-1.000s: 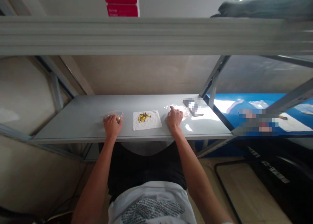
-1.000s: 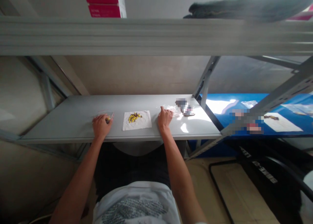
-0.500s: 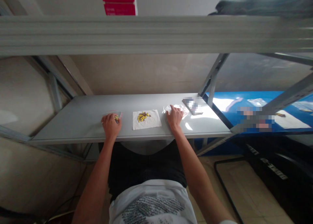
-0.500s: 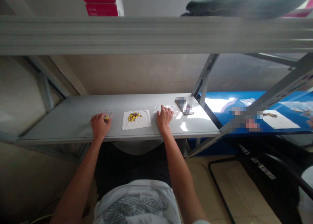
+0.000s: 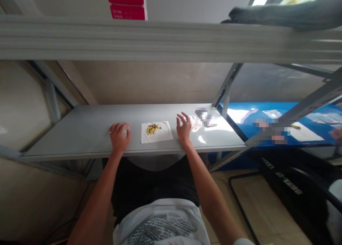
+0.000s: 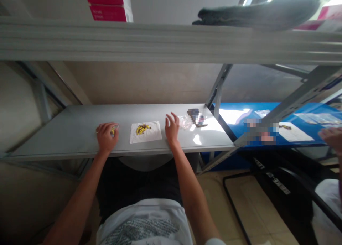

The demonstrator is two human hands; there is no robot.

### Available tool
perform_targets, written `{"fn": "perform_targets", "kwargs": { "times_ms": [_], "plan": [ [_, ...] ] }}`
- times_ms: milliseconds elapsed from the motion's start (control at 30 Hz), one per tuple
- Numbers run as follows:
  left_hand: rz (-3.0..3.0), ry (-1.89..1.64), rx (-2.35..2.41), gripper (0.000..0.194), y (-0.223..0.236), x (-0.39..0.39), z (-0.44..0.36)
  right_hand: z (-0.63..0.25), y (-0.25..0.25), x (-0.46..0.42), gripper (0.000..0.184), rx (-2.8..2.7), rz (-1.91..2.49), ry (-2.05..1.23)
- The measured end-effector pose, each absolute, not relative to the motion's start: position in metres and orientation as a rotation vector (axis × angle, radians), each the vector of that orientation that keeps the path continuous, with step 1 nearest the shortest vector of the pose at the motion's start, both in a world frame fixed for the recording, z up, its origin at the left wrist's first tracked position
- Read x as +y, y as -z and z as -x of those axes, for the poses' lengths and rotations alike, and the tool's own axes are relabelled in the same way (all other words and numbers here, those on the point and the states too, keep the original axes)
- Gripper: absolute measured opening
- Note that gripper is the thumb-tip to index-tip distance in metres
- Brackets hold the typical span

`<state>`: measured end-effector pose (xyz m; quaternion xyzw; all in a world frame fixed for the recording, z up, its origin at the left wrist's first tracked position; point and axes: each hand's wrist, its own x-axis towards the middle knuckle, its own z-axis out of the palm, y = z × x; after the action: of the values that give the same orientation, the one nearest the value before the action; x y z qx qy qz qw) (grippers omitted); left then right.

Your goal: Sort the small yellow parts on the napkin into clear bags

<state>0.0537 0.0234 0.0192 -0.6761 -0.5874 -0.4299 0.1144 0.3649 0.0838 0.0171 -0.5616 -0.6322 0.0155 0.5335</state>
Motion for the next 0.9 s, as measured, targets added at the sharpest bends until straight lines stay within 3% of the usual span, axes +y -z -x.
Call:
{"fn": "perform_targets", "kwargs": {
  "times_ms": [200,300,400,533,733,900],
  "plan": [
    [2.270,2.069,-1.691,0.045,-0.024,0.025,-0.113,-0.303,-0.025,0.044,0.026,-1.766,0.899,-0.499],
    [2.195,2.473,-1.817,0.041,-0.015,0.032,-0.121,-0.296,-0.023,0.038,0.026,-1.786,0.841,-0.584],
    [2.105,2.649,-1.827,0.040,-0.007,0.036,-0.116,-0.300,-0.021,0.040,0.037,-1.668,0.795,-0.703],
    [2.186,2.567,-1.793,0.036,-0.004,0.035,-0.110,-0.301,-0.020,0.043,0.043,-1.529,0.708,-0.935],
    [2.209,2.322,-1.850,0.029,-0.003,0.034,-0.107,-0.298,-0.014,0.046,0.042,-1.443,0.707,-0.932],
    [2.279,2.073,-1.795,0.029,-0.012,0.028,-0.110,-0.294,-0.004,0.052,0.049,-1.457,0.731,-1.139]
  ]
}}
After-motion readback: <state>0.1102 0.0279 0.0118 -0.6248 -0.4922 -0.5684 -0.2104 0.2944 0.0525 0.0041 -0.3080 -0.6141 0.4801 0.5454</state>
